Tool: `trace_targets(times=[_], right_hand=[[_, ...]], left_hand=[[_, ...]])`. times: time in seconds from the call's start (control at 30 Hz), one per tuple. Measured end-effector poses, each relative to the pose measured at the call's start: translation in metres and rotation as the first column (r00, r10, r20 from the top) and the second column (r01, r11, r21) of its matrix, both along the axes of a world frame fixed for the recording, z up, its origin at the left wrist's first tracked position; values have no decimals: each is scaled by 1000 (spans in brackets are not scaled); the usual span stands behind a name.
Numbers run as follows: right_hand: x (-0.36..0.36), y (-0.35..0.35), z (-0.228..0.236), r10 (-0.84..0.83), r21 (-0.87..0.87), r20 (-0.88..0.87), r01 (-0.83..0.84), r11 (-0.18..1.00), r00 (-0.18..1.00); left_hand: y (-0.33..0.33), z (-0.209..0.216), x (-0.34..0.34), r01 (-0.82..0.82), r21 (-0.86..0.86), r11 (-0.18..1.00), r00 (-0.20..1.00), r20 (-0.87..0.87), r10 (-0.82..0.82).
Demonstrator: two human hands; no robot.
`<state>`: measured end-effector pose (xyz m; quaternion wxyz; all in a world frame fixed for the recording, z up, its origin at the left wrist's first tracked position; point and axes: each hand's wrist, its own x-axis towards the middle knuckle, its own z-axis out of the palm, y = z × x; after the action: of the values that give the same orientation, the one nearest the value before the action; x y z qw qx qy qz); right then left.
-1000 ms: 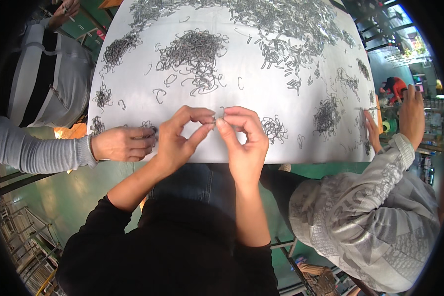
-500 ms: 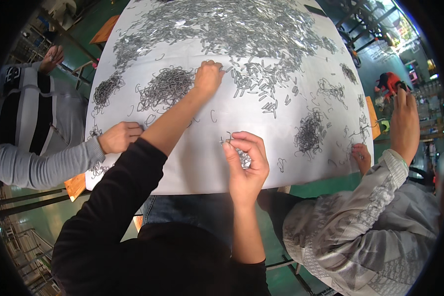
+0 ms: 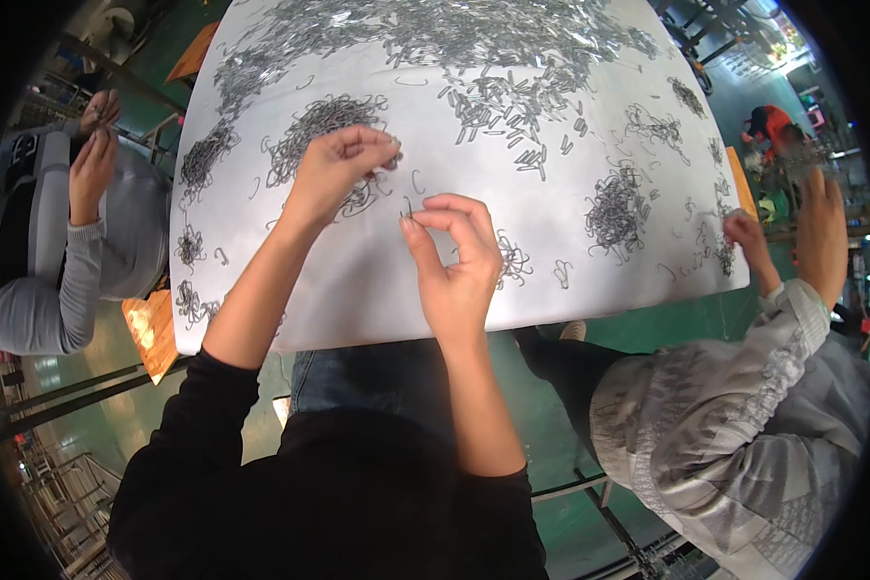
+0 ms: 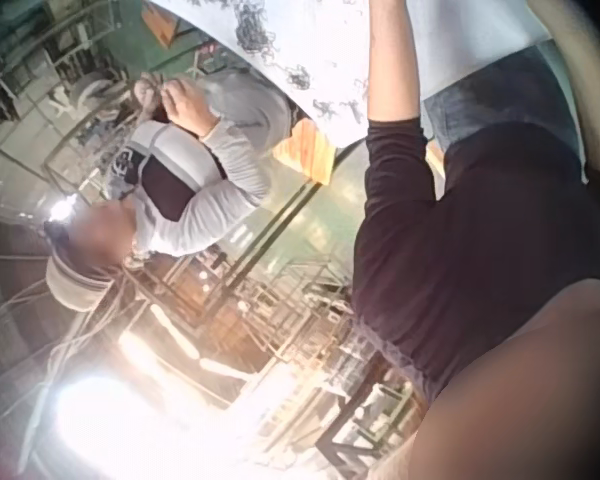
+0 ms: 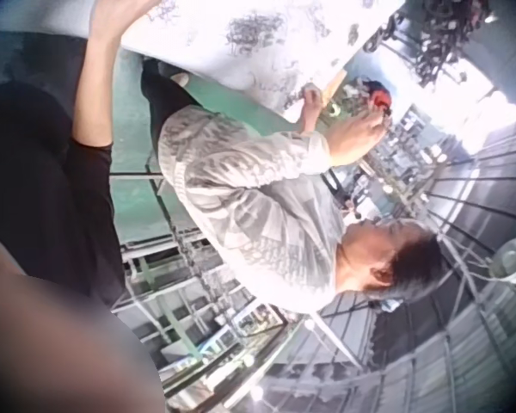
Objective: The person picks up small metal wires or clips from a large white sheet and places them into a small transparent bag. The person repeats this action continuously while seated at a table in a workshop.
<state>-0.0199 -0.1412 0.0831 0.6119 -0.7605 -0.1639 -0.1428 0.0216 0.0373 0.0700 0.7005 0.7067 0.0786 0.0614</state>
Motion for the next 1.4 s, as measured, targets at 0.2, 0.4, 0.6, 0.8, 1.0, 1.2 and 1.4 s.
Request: trace_targets(times=[0.2, 0.4, 0.6, 0.8, 1.0, 1.2, 1.4], right_hand=[[0, 28, -1, 11, -92, 46, -6, 996, 999], [-2, 44, -1, 19, -225, 164, 19, 974, 986], [33, 36, -35, 20, -410, -206, -105, 906, 978], [84, 90, -87, -157, -812, -289, -155, 563, 944], [84, 84, -90, -164, -889, -156, -66, 452, 974], [37, 41, -34, 197, -82, -478, -266, 961, 856], [-21, 56, 38, 309, 398, -340, -161, 903, 888]], left_hand=[[1, 28, -50, -28, -199, 980, 999, -24, 23], [9, 27, -62, -83, -77, 994, 987, 128, 92], [33, 27, -73, -265, 80, 961, 945, 221, 242], [63, 35, -94, -367, 69, 928, 921, 167, 352], [71, 35, -110, -393, 27, 919, 916, 102, 389], [54, 28, -111, -246, -1, 969, 953, 180, 242], [30, 29, -100, -187, 46, 981, 961, 214, 173]])
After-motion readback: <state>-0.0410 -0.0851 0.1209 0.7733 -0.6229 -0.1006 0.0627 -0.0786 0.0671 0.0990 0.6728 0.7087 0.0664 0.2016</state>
